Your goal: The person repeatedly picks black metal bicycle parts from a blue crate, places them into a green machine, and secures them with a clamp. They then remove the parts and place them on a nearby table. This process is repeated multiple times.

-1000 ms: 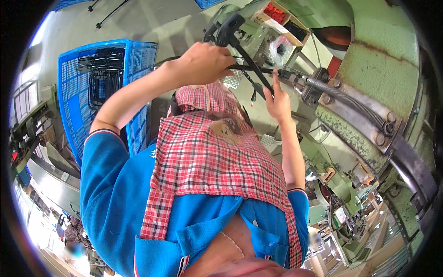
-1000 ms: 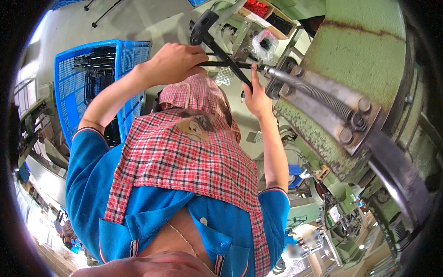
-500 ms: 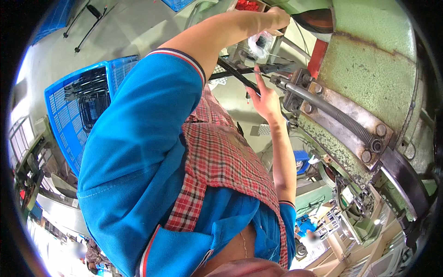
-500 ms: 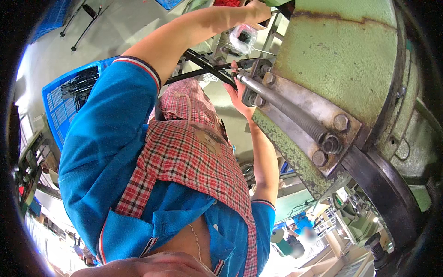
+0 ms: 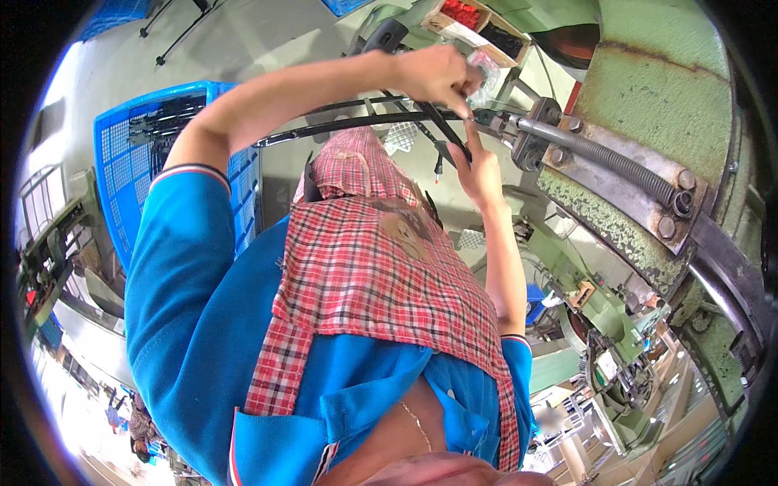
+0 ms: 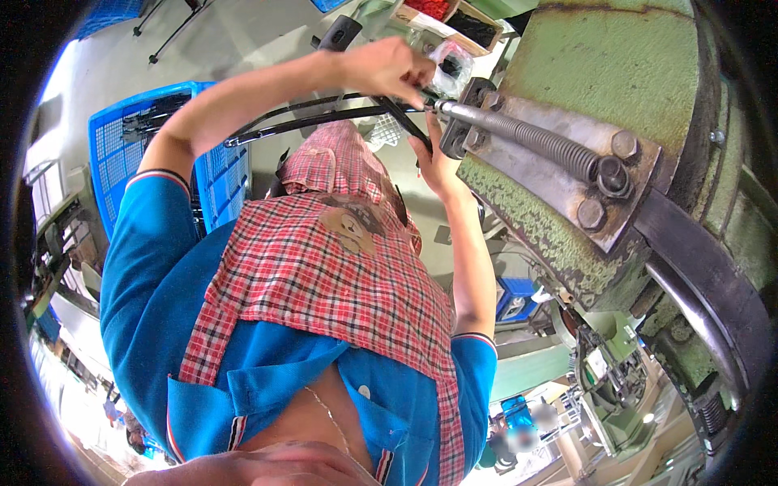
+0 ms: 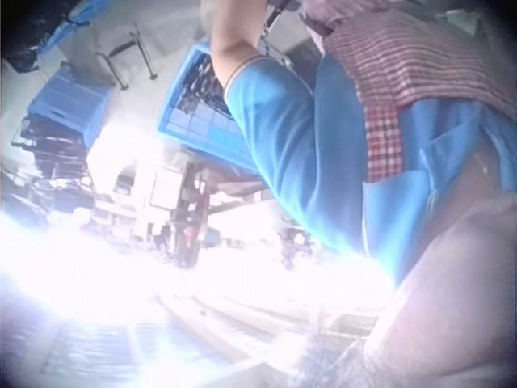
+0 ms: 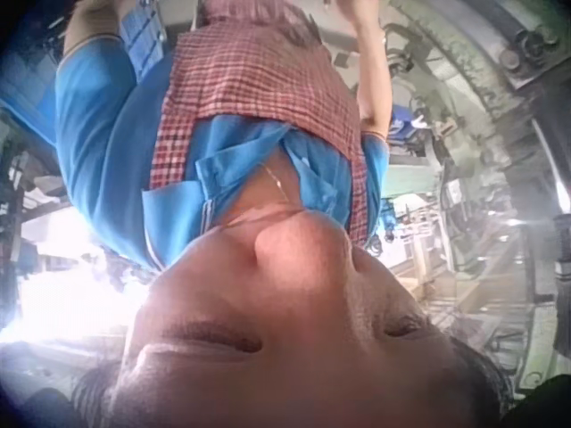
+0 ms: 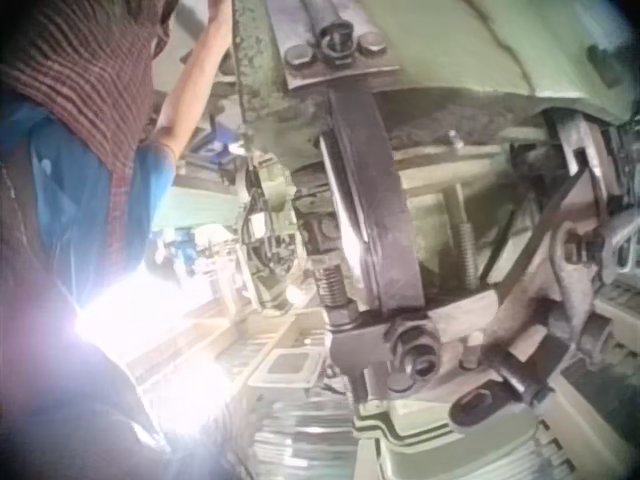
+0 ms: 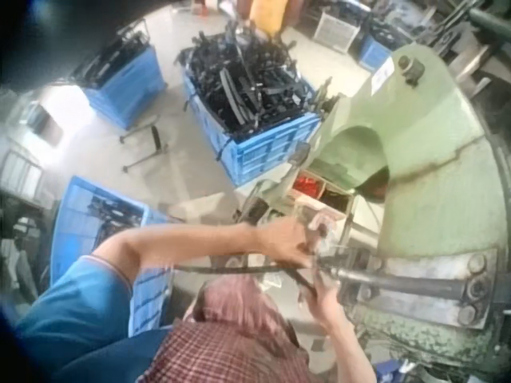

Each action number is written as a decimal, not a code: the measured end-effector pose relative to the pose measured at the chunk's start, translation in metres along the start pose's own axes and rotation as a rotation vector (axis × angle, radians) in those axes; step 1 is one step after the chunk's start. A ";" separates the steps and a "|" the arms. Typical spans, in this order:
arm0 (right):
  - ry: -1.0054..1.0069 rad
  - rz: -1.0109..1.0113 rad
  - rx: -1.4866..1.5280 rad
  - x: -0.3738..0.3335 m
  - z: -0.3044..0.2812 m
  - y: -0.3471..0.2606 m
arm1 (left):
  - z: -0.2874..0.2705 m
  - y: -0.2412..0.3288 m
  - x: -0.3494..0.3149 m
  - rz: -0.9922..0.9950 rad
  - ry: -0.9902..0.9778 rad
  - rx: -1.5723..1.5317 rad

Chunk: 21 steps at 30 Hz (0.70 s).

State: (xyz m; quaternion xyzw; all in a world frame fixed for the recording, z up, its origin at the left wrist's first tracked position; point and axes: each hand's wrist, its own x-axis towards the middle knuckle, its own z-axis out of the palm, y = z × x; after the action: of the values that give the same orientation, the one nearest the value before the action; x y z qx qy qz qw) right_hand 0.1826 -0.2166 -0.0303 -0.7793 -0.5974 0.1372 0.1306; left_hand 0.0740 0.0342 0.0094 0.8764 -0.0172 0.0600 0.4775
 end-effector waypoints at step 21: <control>-0.192 0.254 0.178 -0.001 -0.035 -0.029 | 0.053 0.023 -0.016 -0.143 0.116 0.472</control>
State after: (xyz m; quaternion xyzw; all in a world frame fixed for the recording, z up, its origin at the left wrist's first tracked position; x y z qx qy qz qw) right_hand 0.1696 -0.2120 0.0128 -0.8170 -0.4896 0.2785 0.1231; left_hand 0.0608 -0.0228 -0.0017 0.9577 0.0866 0.0786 0.2630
